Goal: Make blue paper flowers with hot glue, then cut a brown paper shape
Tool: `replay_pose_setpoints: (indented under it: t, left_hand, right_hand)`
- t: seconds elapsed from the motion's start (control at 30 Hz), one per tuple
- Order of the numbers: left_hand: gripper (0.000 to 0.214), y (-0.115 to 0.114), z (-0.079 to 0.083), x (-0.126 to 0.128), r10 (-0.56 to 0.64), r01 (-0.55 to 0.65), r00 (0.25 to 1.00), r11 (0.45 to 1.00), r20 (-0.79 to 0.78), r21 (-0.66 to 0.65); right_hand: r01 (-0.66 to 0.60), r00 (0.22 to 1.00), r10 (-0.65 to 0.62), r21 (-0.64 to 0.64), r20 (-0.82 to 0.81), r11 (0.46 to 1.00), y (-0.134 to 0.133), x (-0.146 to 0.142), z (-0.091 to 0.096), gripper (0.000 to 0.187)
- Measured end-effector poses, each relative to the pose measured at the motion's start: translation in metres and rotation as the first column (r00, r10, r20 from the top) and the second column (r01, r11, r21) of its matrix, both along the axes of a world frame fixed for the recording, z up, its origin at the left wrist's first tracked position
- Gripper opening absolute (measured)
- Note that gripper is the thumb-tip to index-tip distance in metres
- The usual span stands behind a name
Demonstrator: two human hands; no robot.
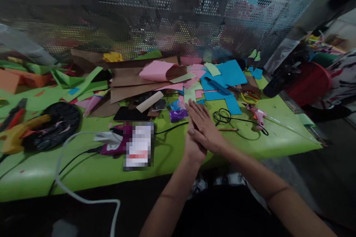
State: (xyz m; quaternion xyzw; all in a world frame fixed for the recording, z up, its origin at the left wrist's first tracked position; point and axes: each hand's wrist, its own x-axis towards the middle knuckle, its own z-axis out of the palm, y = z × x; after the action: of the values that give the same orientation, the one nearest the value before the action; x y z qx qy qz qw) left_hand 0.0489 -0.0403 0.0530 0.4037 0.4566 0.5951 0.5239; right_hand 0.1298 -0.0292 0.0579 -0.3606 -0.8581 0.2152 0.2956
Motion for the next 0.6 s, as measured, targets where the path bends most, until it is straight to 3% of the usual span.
replay_pose_setpoints:
  t: [0.07,0.1,0.17,0.27,0.33,0.43,0.53,0.6]
  left_hand:
    - [0.078,0.002,0.006,-0.014,-0.107,0.123,0.961,0.991,0.254,-0.047]
    - [0.080,0.003,0.008,-0.022,-0.130,0.149,0.946,0.988,0.296,-0.041]
    - [0.085,0.006,0.007,-0.031,-0.087,0.088,0.969,0.996,0.231,0.005]
    - [0.089,0.004,-0.001,-0.022,-0.025,0.032,0.989,0.999,-0.145,0.041]
    - [0.094,-0.001,-0.004,-0.010,-0.027,0.038,0.990,0.996,-0.139,0.079]
    - [0.085,-0.002,-0.002,-0.009,-0.101,0.100,0.995,0.993,0.024,0.065]
    - [0.080,0.009,-0.001,-0.022,-0.159,0.153,0.967,0.987,0.197,0.048]
    - [0.078,0.017,-0.004,-0.025,-0.059,0.054,0.997,0.994,0.047,0.093]
  right_hand:
    - [0.009,0.999,-0.010,0.017,0.052,1.000,-0.007,0.003,-0.004,0.084]
    - [-0.036,0.997,0.034,0.018,0.076,0.999,-0.013,0.003,-0.006,0.086]
    - [-0.153,0.982,0.151,0.008,0.110,0.988,-0.025,0.000,-0.007,0.091]
    - [-0.217,0.970,0.213,0.024,0.118,0.976,-0.024,-0.006,-0.001,0.092]
    - [-0.148,0.984,0.145,0.028,0.100,0.989,-0.013,-0.005,0.003,0.086]
    - [-0.030,0.996,0.028,0.017,0.089,0.999,-0.008,0.002,0.003,0.085]
    - [-0.117,0.988,0.118,-0.017,0.104,0.993,-0.021,0.006,-0.001,0.090]
    - [-0.216,0.973,0.218,-0.025,0.078,0.976,-0.027,0.006,-0.002,0.090]
